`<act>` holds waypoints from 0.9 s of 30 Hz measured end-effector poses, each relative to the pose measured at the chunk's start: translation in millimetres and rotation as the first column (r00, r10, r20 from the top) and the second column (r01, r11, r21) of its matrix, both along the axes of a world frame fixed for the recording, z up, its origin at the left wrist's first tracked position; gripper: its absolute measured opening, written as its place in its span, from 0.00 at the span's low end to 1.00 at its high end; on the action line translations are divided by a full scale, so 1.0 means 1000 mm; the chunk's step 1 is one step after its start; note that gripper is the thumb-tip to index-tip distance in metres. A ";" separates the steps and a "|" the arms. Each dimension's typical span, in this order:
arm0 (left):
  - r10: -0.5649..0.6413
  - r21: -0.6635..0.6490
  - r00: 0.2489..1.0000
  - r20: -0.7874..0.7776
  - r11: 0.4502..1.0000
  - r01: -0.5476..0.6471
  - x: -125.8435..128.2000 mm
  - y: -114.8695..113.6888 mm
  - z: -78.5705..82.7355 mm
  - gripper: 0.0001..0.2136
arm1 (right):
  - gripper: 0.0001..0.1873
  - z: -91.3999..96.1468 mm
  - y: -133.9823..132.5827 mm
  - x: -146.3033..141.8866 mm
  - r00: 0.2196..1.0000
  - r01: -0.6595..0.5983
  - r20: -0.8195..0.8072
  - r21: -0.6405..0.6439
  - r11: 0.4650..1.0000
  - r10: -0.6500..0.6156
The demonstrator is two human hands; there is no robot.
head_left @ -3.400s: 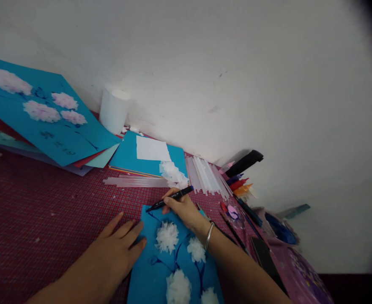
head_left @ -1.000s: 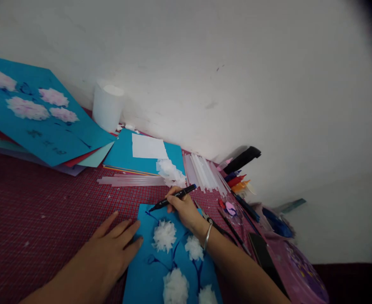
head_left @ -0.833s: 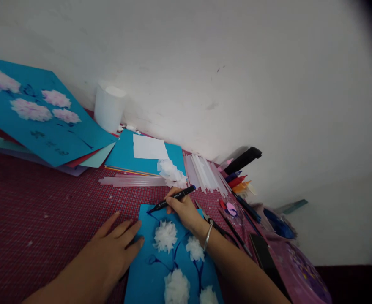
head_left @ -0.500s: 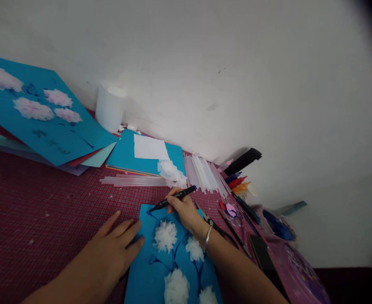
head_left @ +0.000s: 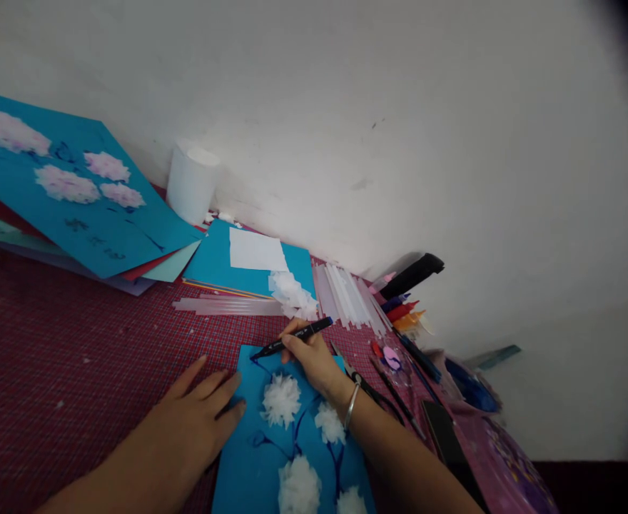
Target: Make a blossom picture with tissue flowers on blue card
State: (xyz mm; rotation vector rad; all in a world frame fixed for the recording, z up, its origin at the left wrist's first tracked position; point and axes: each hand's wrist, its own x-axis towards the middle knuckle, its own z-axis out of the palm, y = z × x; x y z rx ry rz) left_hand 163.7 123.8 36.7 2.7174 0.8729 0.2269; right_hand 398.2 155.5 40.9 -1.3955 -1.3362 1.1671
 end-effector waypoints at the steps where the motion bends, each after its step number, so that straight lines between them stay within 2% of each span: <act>1: 0.003 -0.012 1.000 -0.011 1.000 -0.003 0.000 0.000 0.000 0.22 | 0.06 0.000 0.000 0.000 1.000 -0.002 0.006 0.001 1.000 0.002; 8: -0.010 -0.053 1.000 0.013 0.999 0.010 0.000 0.000 0.008 0.20 | 0.07 0.005 -0.001 -0.003 0.998 -0.031 0.049 -0.008 0.999 0.032; 15: -0.012 -0.094 0.999 -0.046 0.995 0.008 0.002 0.002 0.013 0.22 | 0.08 0.000 0.000 0.002 1.000 0.021 -0.022 -0.005 1.000 -0.021; 19: 0.004 -0.102 0.997 -0.082 0.995 -0.012 0.001 -0.001 0.009 0.22 | 0.06 0.001 -0.001 0.001 1.000 0.017 -0.010 -0.002 1.000 -0.017; 24: 0.005 0.043 0.999 0.038 0.999 -0.007 -0.002 -0.002 -0.003 0.21 | 0.05 0.004 -0.002 -0.002 1.000 0.006 0.020 -0.009 1.000 -0.005; 27: -0.028 0.030 0.998 0.057 0.999 0.026 -0.005 0.000 -0.006 0.20 | 0.04 0.005 -0.002 -0.002 0.999 -0.003 0.047 -0.002 1.000 0.003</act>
